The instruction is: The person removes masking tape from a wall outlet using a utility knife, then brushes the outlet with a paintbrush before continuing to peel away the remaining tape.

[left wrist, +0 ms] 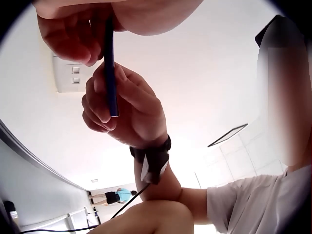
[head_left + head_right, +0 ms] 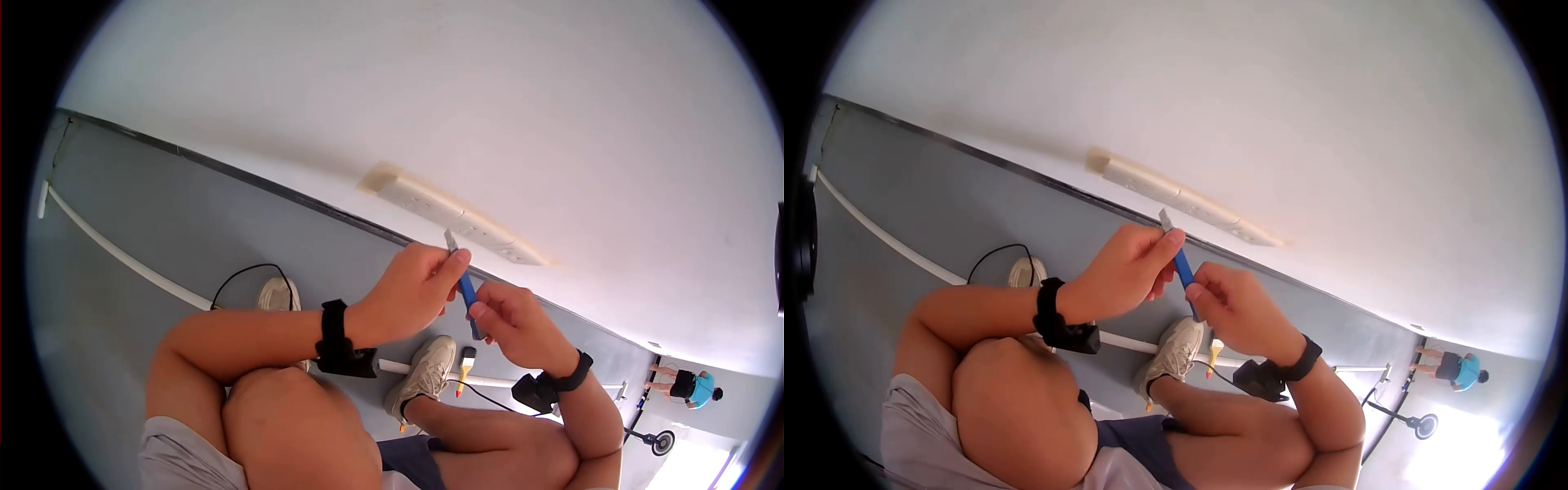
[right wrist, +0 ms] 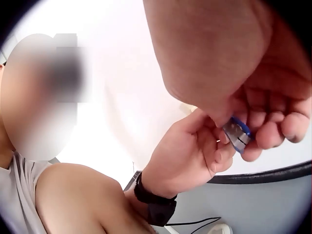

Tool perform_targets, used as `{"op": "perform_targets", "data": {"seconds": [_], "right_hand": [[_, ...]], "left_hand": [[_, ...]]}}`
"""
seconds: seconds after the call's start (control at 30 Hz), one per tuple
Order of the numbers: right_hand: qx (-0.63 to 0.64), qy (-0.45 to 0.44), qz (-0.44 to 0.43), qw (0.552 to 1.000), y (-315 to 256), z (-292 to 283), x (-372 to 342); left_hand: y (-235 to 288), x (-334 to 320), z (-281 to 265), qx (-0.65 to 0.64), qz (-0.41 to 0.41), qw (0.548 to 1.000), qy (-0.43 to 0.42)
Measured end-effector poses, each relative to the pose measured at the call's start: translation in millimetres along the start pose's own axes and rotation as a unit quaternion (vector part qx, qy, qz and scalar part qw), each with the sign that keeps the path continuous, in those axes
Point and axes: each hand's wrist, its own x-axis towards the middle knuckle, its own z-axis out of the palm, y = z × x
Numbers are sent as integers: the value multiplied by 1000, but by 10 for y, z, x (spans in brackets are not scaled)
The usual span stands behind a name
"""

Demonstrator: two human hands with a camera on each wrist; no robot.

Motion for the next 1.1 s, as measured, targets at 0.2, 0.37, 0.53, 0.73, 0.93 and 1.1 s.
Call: {"op": "perform_targets", "data": {"seconds": [0.2, 0.37, 0.53, 0.73, 0.93, 1.1], "right_hand": [[30, -46, 17, 998, -225, -31, 13], [100, -42, -10, 994, -151, 39, 116], [189, -42, -16, 981, -76, 96, 193], [134, -19, 9, 991, -207, 54, 167], [120, 0, -26, 992, -109, 51, 172], [105, 10, -52, 993, -43, 22, 229]], "left_hand": [[9, 2, 28, -12, 47, 999, 23], [53, 25, -23, 51, 104, 992, 43], [-8, 74, -7, 101, 140, 981, 88], [70, 64, 17, 95, 116, 986, 72], [45, 100, 73, 86, 140, 984, 72], [59, 147, 58, 113, 126, 982, 80]]}}
